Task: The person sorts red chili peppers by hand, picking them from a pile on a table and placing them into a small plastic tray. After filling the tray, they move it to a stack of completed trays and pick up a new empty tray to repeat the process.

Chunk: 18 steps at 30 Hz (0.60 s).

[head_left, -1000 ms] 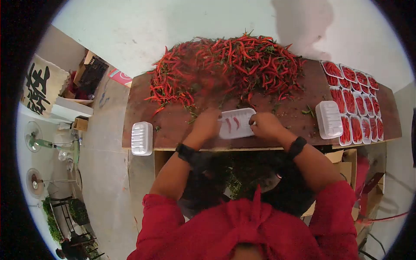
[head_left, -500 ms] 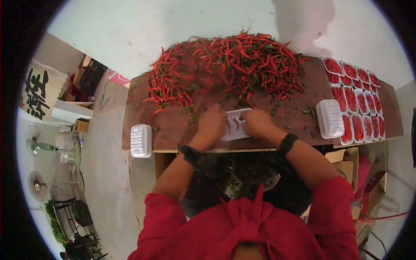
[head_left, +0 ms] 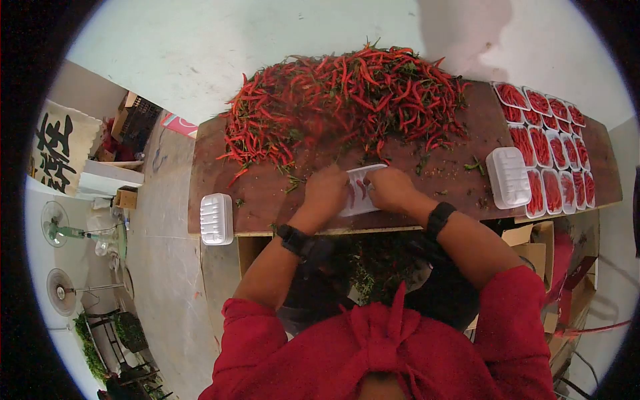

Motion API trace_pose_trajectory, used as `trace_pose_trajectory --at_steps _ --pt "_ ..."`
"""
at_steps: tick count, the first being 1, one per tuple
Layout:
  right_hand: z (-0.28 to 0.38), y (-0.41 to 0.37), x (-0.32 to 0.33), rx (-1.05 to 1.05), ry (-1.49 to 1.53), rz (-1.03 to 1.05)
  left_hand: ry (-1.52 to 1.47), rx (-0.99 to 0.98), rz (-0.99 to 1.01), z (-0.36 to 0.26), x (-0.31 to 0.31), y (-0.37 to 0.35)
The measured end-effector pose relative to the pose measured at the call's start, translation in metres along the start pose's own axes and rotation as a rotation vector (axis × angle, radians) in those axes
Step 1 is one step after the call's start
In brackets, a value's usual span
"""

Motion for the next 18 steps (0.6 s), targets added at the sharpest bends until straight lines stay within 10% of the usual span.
trace_pose_trajectory --at_steps 18 --pt "-0.001 0.000 -0.009 -0.020 -0.021 0.082 -0.042 -0.014 0.013 -0.007 0.002 0.001"
Point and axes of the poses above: each hand's wrist, its own y-axis towards the middle knuckle, its own x-axis out of the back of the hand, z = x × y, the point moved 10 cm from there along y, towards the middle knuckle, and after that the axes turned 8 degrees about -z, right-handed, at the moved point
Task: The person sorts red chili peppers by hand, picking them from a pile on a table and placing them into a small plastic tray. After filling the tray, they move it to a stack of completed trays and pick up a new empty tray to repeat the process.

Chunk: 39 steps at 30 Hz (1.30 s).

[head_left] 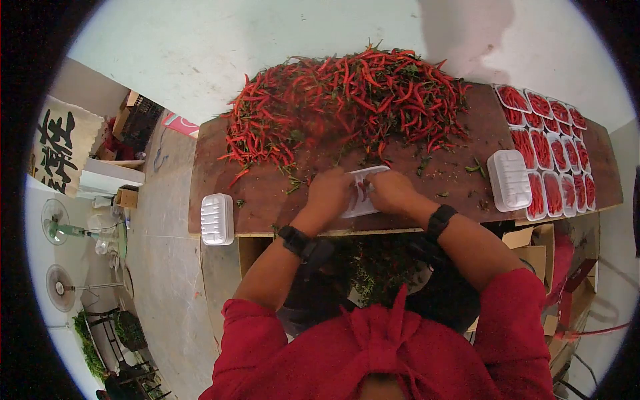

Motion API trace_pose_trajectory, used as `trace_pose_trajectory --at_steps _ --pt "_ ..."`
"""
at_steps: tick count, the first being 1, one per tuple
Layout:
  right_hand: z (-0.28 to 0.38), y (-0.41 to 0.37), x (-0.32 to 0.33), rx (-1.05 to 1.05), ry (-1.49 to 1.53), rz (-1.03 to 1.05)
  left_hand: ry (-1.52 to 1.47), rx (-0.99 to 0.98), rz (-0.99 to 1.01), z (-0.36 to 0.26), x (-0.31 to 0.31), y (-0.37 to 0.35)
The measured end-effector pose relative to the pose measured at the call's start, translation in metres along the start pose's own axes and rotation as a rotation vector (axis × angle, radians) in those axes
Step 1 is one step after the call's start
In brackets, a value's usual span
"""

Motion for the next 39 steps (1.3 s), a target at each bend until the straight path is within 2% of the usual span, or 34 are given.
trace_pose_trajectory --at_steps 11,14,16,39 --pt "0.023 -0.005 0.019 0.159 0.048 -0.178 -0.021 0.024 0.012 -0.005 0.007 0.001" --pt "0.022 -0.005 0.015 0.116 0.011 -0.103 -0.003 0.019 0.018 -0.006 0.005 0.000" --pt "0.018 -0.001 0.008 0.105 -0.008 -0.091 0.070 -0.072 -0.180 -0.014 0.020 0.001" --pt "0.010 0.000 0.005 0.087 0.018 -0.072 0.023 -0.077 -0.164 -0.008 0.008 0.000"
Point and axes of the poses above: each hand's wrist, its own y-axis towards the middle knuckle, its own x-axis out of the back of the hand, z = x × y, the point moved 10 cm from there along y, towards the middle knuckle, and after that the axes turned 8 degrees about -z, right-handed, at the moved point
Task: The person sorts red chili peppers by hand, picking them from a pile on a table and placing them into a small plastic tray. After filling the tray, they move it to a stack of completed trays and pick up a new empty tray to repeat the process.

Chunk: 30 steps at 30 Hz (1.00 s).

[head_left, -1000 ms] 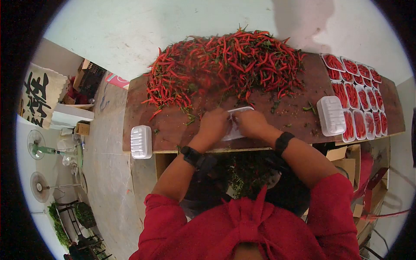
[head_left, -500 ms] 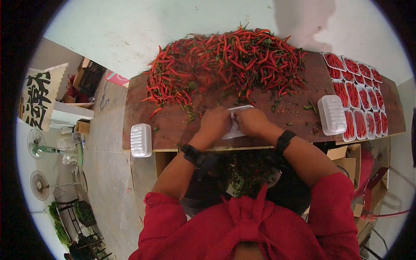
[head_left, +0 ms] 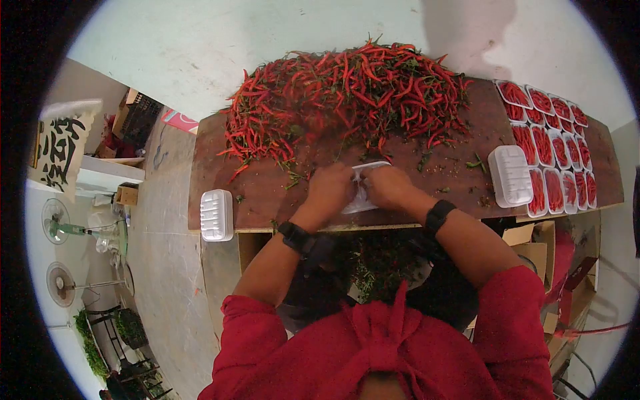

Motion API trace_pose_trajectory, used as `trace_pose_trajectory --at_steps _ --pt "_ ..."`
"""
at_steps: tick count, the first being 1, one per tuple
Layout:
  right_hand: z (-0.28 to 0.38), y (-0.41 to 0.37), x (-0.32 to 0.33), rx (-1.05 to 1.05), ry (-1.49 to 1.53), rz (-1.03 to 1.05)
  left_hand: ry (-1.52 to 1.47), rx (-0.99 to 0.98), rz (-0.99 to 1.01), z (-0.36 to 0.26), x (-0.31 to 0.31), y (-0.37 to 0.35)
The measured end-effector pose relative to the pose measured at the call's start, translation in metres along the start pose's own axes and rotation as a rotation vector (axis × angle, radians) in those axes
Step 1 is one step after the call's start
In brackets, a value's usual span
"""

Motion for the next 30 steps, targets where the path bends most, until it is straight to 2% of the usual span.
trace_pose_trajectory --at_steps 2,4,7,13,30 --pt "0.001 -0.001 0.000 0.009 -0.016 0.008 -0.010 0.007 -0.007 0.000 0.003 0.001" --pt "0.001 -0.001 0.001 -0.007 -0.020 0.013 -0.025 0.091 0.166 0.005 -0.009 -0.002" --pt "0.001 -0.002 0.003 -0.009 -0.010 -0.005 0.023 0.148 0.260 0.000 -0.010 0.001" --pt "0.000 -0.002 0.003 0.004 0.028 -0.025 0.096 0.142 0.352 0.000 -0.019 -0.003" --pt "-0.002 -0.002 -0.003 0.031 -0.019 -0.013 0.103 0.130 0.309 0.000 -0.019 -0.004"
Point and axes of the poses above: each hand's wrist, its own y-axis towards the middle knuckle, its own x-axis out of the back of the hand, z = x × y, the point moved 10 cm from there along y, towards the middle knuckle, and after that the axes turned 8 degrees about -z, right-handed, at the moved point
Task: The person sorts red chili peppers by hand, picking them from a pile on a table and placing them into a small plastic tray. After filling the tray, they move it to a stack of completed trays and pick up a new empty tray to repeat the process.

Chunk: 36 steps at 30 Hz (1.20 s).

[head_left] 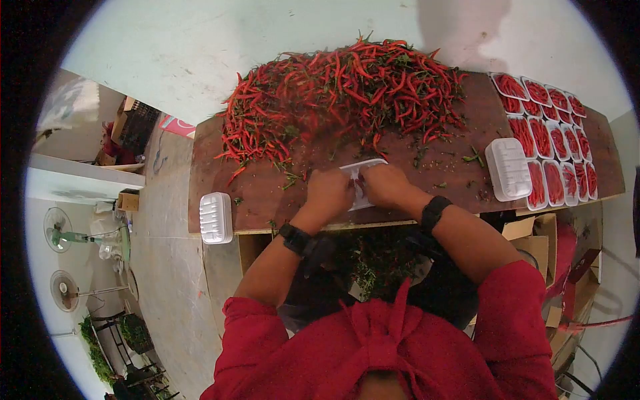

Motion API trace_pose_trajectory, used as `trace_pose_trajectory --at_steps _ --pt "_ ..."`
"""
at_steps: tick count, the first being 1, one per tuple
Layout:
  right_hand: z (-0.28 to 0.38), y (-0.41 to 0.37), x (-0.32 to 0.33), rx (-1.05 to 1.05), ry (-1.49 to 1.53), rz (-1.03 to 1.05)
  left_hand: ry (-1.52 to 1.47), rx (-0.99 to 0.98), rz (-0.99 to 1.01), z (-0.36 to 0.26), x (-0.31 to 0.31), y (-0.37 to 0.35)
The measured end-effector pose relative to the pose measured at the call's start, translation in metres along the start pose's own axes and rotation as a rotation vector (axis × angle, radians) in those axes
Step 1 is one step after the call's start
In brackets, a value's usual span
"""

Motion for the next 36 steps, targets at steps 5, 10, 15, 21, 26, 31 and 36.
trace_pose_trajectory --at_steps 5,10,15,21,26,31,36 --pt "0.003 0.000 0.005 -0.018 -0.009 0.016 -0.027 -0.013 -0.021 0.000 0.004 0.000" --pt "-0.028 0.016 0.028 -0.126 -0.024 -0.120 0.011 0.023 -0.016 0.007 0.008 0.004" --pt "-0.063 0.020 0.054 -0.200 -0.018 -0.354 -0.025 0.005 -0.152 0.010 0.024 0.003" --pt "-0.070 0.027 0.050 -0.285 -0.009 -0.335 -0.029 0.017 -0.113 0.015 0.021 0.005" --pt "-0.068 0.037 0.042 -0.296 -0.059 -0.279 -0.023 0.027 -0.076 0.018 0.019 0.005" --pt "-0.079 0.034 0.056 -0.324 -0.001 -0.311 0.018 -0.033 -0.194 0.018 0.026 0.002" --pt "-0.105 0.020 0.085 -0.361 -0.029 -0.336 -0.007 -0.048 -0.238 0.015 0.035 0.003"
Point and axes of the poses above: each hand's wrist, its own y-axis towards the middle knuckle, its own x-axis out of the back of the hand, z = x × y, the point moved 10 cm from there along y, towards the middle knuckle, and after that the axes turned 8 degrees about -z, right-handed, at the moved point
